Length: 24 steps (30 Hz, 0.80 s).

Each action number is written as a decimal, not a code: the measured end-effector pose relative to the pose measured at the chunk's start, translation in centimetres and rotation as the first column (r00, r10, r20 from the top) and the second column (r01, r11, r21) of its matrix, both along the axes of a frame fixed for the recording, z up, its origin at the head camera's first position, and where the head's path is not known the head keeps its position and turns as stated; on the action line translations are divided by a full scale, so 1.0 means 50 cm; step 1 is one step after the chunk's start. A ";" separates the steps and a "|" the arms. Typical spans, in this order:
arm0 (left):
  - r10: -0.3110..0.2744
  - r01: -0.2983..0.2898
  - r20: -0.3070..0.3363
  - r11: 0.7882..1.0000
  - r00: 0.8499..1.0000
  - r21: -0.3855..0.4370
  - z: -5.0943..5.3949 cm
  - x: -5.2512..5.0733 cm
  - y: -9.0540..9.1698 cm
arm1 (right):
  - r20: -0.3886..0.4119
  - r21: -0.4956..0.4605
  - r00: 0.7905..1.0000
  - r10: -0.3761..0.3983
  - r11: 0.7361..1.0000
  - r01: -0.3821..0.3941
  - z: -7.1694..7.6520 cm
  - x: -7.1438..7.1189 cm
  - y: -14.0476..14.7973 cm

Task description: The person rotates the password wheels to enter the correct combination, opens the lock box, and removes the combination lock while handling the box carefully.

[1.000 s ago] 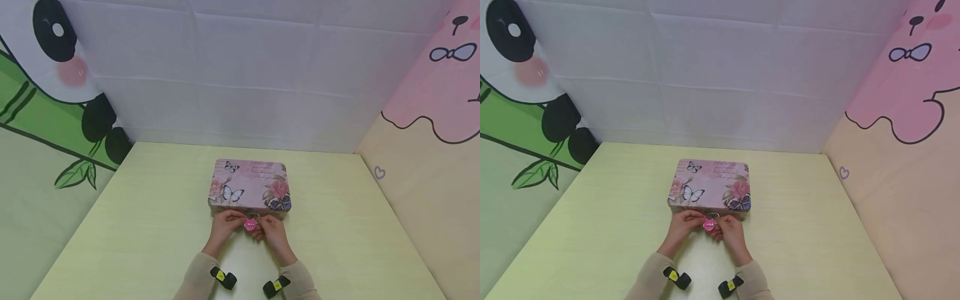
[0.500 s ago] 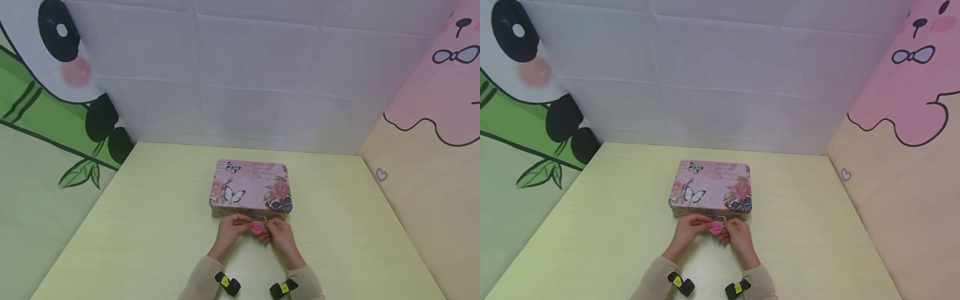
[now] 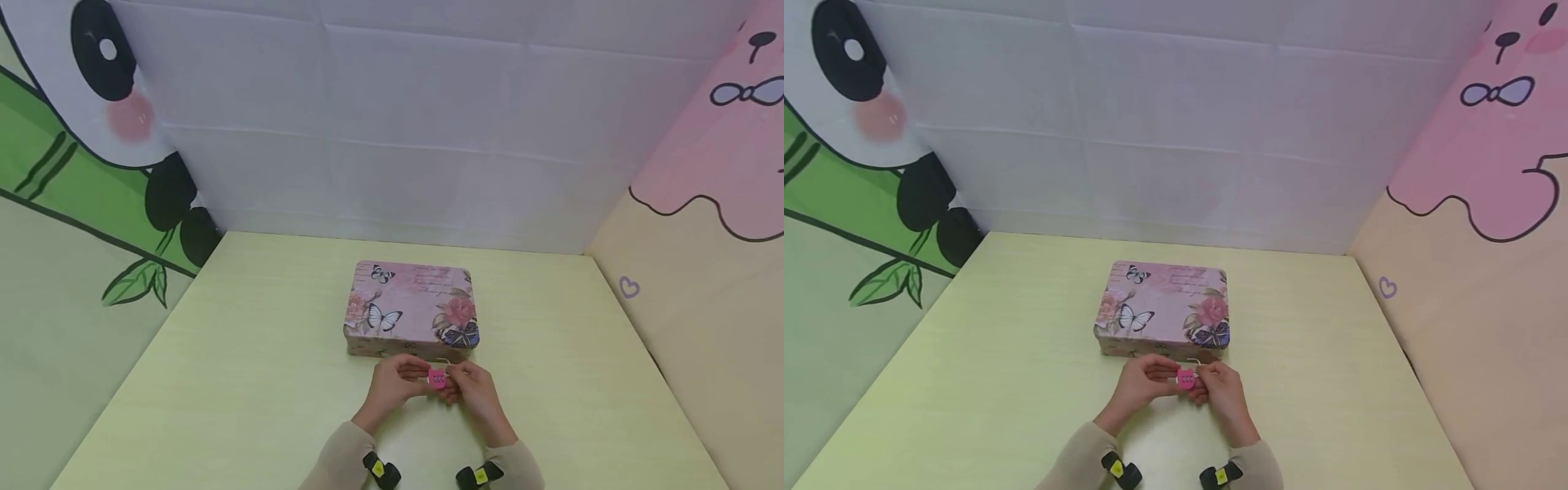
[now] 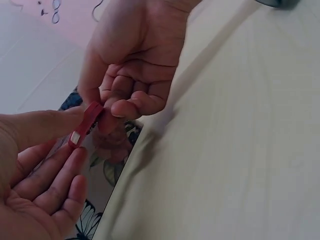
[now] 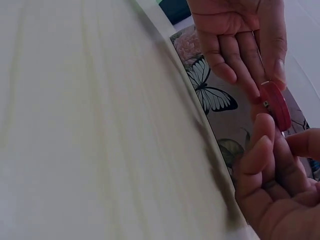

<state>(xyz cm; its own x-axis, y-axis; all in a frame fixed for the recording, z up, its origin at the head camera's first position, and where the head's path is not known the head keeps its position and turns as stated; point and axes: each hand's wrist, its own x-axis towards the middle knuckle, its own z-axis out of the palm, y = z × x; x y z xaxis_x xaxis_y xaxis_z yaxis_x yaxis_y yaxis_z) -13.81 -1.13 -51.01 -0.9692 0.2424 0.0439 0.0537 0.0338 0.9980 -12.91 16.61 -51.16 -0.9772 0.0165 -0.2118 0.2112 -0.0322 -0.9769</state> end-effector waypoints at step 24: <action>-0.010 -0.017 -0.181 0.989 0.983 -0.144 -0.021 0.023 0.090 | 0.056 0.134 0.997 0.059 0.989 -0.066 0.009 0.010 0.092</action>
<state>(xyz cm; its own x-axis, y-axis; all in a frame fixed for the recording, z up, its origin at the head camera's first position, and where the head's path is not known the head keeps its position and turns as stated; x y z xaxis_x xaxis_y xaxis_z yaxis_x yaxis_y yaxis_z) -12.68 3.36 -52.05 -0.9491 0.2559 0.1836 0.2328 0.1775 0.9562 -12.43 21.19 -50.69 -0.9650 -0.0126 -0.2620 0.2589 0.1145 -0.9591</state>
